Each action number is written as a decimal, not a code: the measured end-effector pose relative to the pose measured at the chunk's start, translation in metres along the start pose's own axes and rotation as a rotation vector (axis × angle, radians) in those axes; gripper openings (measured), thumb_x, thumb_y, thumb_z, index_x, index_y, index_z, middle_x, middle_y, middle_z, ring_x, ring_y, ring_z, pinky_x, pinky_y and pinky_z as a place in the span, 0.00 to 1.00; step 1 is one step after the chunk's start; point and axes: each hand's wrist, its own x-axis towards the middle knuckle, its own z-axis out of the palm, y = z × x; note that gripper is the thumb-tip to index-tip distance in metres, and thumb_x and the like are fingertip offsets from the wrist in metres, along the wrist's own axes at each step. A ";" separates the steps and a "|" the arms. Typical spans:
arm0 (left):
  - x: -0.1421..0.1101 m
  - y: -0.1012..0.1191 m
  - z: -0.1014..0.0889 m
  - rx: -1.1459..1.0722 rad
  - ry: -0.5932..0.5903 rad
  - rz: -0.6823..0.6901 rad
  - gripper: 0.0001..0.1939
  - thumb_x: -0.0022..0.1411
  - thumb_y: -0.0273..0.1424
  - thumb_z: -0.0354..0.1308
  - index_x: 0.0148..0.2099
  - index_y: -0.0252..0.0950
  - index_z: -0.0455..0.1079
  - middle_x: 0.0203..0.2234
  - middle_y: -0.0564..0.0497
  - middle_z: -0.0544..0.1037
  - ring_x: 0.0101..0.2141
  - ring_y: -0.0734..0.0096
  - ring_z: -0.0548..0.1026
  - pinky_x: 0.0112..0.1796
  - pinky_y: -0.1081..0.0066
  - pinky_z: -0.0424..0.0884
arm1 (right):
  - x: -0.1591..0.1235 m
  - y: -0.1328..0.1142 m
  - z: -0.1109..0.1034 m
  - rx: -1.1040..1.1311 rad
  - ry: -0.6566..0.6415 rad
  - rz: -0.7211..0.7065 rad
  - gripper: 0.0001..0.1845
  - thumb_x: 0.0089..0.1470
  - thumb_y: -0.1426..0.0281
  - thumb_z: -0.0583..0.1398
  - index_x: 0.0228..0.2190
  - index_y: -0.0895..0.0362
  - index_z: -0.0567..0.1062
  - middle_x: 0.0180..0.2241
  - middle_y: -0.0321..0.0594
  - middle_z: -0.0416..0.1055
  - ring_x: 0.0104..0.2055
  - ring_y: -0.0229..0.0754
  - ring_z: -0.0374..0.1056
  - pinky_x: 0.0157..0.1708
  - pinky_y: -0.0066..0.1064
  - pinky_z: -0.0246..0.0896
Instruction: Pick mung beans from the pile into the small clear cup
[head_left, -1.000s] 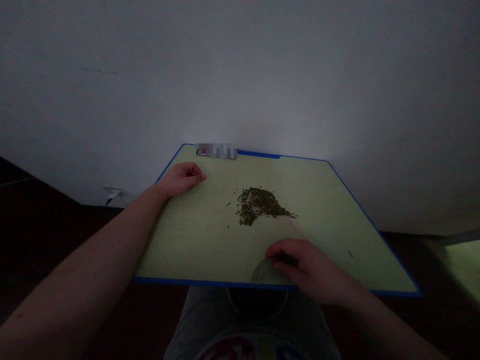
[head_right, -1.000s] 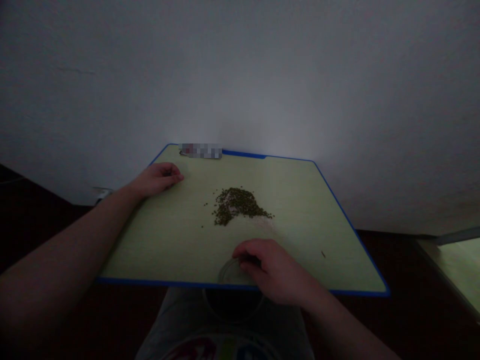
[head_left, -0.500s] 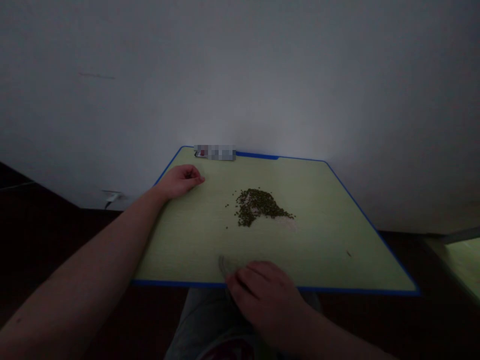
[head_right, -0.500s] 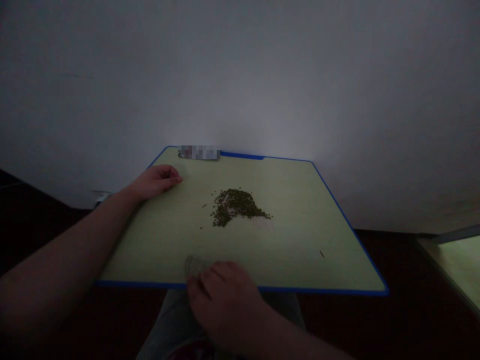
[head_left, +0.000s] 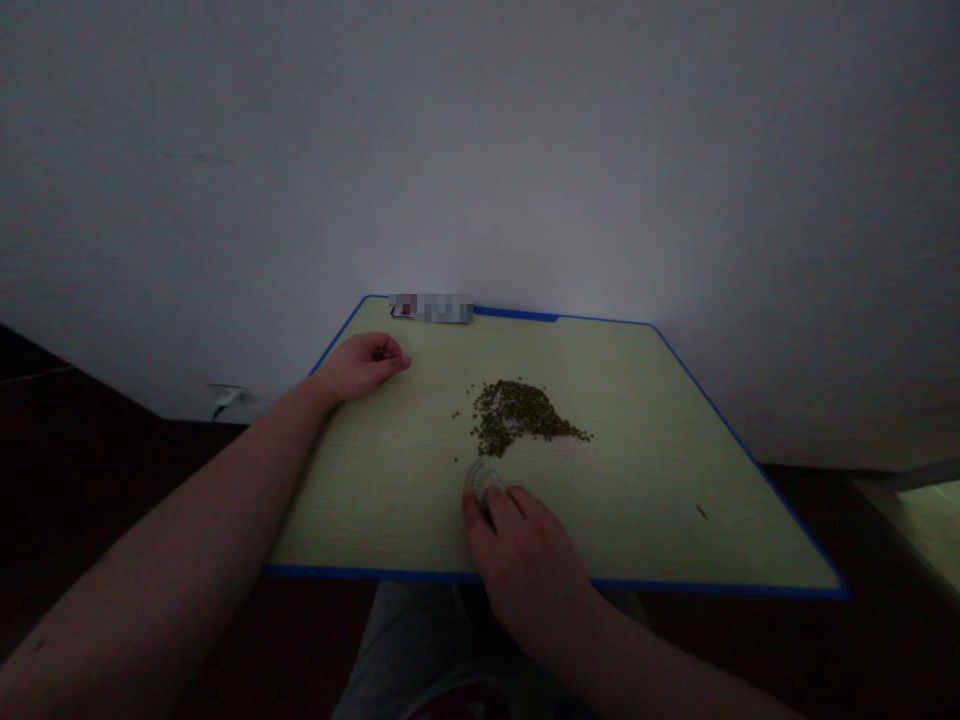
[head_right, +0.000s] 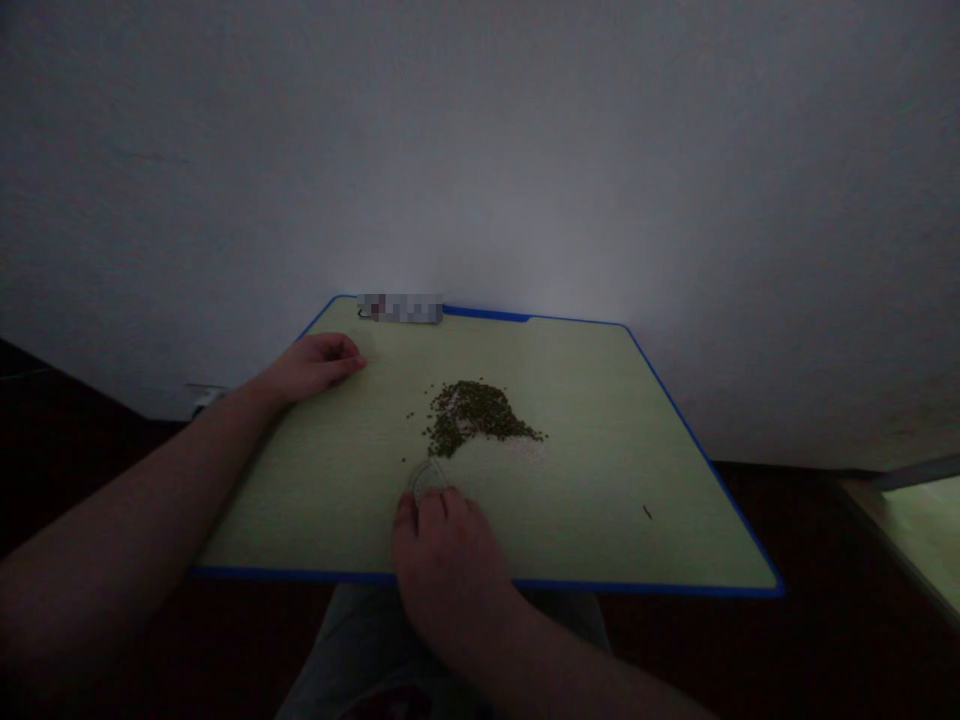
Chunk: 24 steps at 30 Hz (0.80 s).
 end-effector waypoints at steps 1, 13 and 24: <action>0.000 0.000 0.000 -0.003 -0.001 -0.001 0.13 0.50 0.41 0.61 0.28 0.35 0.66 0.16 0.58 0.63 0.19 0.79 0.60 0.22 0.74 0.56 | 0.000 0.001 -0.001 0.002 -0.005 0.002 0.18 0.50 0.81 0.61 0.44 0.66 0.76 0.34 0.51 0.75 0.33 0.47 0.69 0.31 0.37 0.70; -0.002 0.006 0.000 -0.009 -0.005 0.005 0.12 0.50 0.38 0.60 0.27 0.35 0.65 0.16 0.57 0.64 0.19 0.79 0.60 0.22 0.74 0.57 | -0.010 0.009 -0.007 -0.024 0.020 0.054 0.21 0.43 0.85 0.61 0.42 0.66 0.78 0.35 0.51 0.76 0.32 0.47 0.70 0.30 0.36 0.72; -0.002 0.007 0.000 -0.037 -0.003 -0.003 0.12 0.49 0.39 0.61 0.27 0.36 0.66 0.16 0.58 0.64 0.19 0.79 0.60 0.22 0.74 0.57 | -0.042 0.045 -0.010 -0.070 0.004 -0.023 0.22 0.47 0.84 0.59 0.46 0.63 0.76 0.38 0.49 0.76 0.37 0.47 0.70 0.39 0.37 0.71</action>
